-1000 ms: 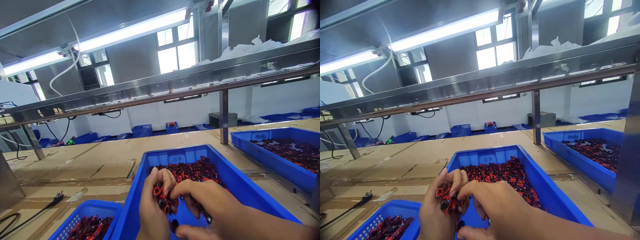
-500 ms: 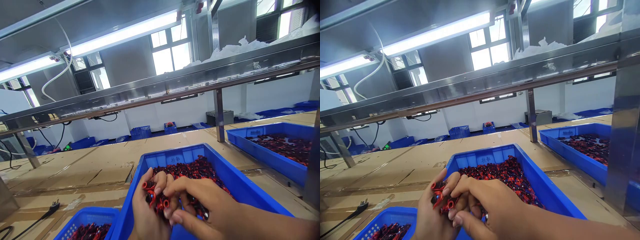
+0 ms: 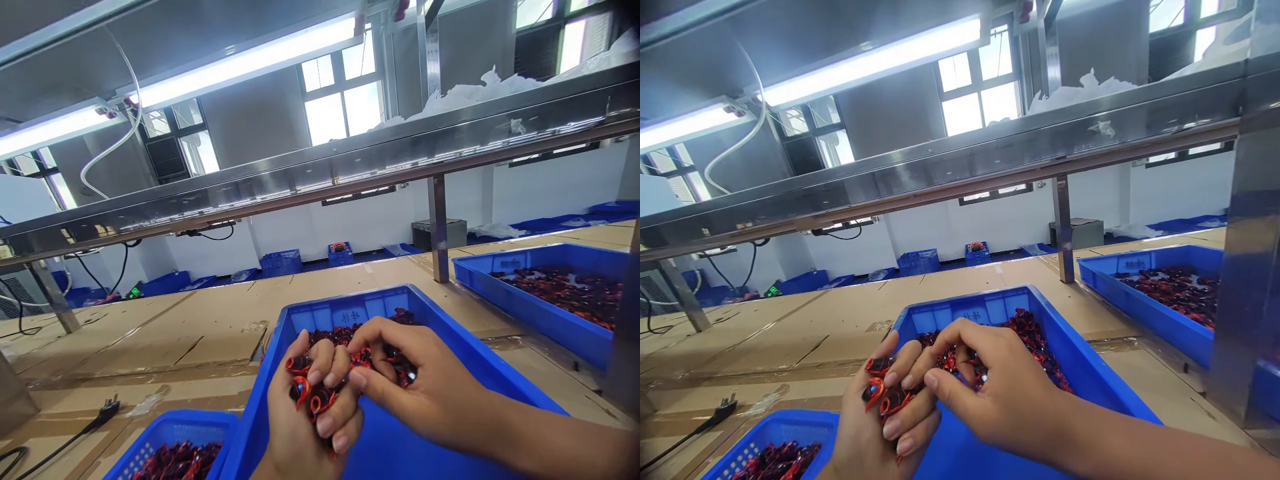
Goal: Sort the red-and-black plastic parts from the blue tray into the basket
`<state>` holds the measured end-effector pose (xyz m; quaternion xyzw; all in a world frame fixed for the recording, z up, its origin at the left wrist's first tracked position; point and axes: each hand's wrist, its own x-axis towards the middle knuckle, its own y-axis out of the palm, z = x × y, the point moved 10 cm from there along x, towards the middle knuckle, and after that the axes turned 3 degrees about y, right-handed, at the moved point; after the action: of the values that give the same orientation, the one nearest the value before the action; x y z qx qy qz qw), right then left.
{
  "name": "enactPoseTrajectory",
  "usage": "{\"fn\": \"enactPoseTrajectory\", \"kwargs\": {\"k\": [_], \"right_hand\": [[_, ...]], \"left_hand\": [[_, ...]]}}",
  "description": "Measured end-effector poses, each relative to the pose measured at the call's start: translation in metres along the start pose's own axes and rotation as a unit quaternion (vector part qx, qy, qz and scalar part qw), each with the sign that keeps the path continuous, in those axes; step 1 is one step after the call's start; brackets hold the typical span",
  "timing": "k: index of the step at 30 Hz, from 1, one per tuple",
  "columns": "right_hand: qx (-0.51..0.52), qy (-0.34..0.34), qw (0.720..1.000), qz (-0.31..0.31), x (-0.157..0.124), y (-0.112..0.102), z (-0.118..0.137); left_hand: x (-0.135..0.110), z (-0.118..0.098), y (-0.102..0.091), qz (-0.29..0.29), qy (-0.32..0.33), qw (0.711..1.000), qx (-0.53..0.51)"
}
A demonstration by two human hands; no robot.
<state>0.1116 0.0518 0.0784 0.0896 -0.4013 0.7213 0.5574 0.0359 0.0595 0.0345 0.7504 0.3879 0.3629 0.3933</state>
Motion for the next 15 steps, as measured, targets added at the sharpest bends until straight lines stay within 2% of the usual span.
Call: {"fn": "enactPoseTrajectory", "kwargs": {"k": [3,5,10,12,15], "right_hand": [[0.004,-0.039,0.999,0.007,-0.003,-0.001,0.010],[0.006,-0.042,0.999,0.014,-0.004,-0.001,0.010],[-0.036,-0.020,0.998,0.045,0.003,0.007,-0.004],[-0.063,-0.019,0.996,0.065,0.005,0.014,-0.009],[-0.085,-0.034,0.994,0.058,0.005,0.020,-0.013]], "left_hand": [[-0.001,0.002,0.007,0.026,-0.023,0.996,-0.080],[-0.003,-0.005,0.014,0.039,-0.014,0.991,-0.129],[-0.018,-0.037,0.057,0.123,0.017,0.966,-0.227],[-0.030,-0.048,0.074,0.131,0.016,0.964,-0.231],[-0.048,-0.056,0.086,0.087,-0.002,0.985,-0.151]]}}
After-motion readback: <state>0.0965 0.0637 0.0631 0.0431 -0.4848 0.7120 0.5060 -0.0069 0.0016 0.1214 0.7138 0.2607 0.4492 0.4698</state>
